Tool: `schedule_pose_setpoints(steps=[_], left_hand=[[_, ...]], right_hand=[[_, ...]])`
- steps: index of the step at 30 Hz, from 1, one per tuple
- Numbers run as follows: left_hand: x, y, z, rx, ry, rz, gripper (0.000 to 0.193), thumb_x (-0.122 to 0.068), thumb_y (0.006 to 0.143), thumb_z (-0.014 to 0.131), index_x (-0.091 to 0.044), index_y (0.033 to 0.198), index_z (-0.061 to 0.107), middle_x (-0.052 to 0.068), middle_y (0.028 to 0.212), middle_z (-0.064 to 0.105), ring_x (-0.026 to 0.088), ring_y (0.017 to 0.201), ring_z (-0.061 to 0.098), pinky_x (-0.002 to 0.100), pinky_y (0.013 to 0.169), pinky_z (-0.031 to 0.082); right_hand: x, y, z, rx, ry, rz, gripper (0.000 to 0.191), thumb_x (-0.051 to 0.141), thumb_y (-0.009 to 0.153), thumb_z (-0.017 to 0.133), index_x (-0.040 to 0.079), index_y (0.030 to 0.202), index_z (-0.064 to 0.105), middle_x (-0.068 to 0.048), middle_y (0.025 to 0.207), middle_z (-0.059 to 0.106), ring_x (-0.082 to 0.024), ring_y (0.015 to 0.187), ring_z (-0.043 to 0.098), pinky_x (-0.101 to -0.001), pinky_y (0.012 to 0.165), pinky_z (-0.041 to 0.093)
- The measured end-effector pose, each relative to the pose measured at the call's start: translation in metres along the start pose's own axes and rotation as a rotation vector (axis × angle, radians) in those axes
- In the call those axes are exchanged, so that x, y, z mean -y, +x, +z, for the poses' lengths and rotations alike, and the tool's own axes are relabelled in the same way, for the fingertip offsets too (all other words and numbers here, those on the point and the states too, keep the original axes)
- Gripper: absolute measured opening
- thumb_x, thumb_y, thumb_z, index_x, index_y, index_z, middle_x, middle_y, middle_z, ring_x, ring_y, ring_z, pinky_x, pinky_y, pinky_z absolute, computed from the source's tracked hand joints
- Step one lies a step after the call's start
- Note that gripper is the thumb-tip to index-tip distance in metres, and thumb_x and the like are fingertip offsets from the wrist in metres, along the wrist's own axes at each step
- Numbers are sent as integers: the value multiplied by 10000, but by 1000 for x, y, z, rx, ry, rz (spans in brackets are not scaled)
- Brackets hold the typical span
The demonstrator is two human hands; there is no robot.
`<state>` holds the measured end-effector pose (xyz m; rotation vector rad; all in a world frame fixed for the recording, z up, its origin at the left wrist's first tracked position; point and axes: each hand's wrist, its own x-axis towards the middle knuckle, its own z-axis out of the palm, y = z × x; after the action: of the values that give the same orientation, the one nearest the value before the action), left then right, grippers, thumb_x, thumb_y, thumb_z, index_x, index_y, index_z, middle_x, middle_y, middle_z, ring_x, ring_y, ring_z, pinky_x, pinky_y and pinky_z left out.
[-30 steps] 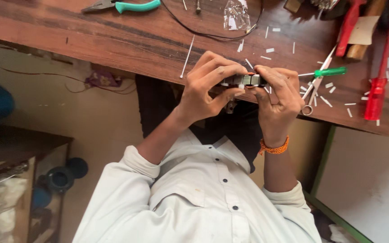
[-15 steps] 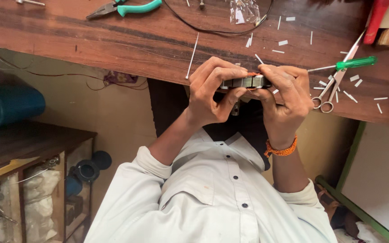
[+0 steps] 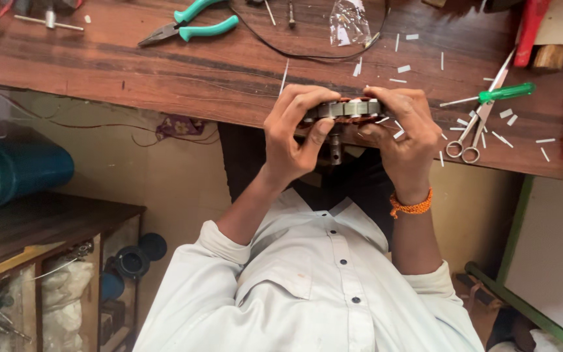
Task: The person cuts small white plastic strips with scissors and inserts them into the slots of a copper-wound motor stator. They use a green screwdriver to press the strips into place and repeat the process for multiple slots.
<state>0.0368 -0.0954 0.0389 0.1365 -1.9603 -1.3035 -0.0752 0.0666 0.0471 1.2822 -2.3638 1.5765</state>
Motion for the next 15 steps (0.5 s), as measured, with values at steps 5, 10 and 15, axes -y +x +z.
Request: schedule_pose_setpoints(steps=[5, 10, 15], left_hand=[[0, -4, 7, -94, 144, 63, 200, -169, 1061, 610, -33, 1197, 662, 116, 1128, 690, 264, 1003, 666, 344, 882, 543], [3, 0, 3, -75, 95, 24, 200, -178, 1046, 655, -48, 1194, 686, 106, 1115, 700, 244, 990, 677, 333, 887, 551], [-1, 3, -7, 55, -2, -15, 294, -190, 996, 739, -67, 1256, 677, 98, 1172, 691, 243, 1055, 698, 336, 922, 574]], right_hand=[[-2, -4, 3, 1, -40, -31, 411, 263, 994, 798, 8, 1302, 702, -99, 1174, 747, -248, 1099, 661, -343, 940, 556], [-1, -3, 9, -40, -34, -66, 419, 243, 964, 797, -3, 1287, 694, -100, 1157, 744, -268, 1134, 660, -346, 930, 550], [-10, -3, 5, -17, -29, -66, 420, 227, 955, 812, -3, 1285, 694, -101, 1174, 747, -261, 1106, 667, -343, 933, 555]])
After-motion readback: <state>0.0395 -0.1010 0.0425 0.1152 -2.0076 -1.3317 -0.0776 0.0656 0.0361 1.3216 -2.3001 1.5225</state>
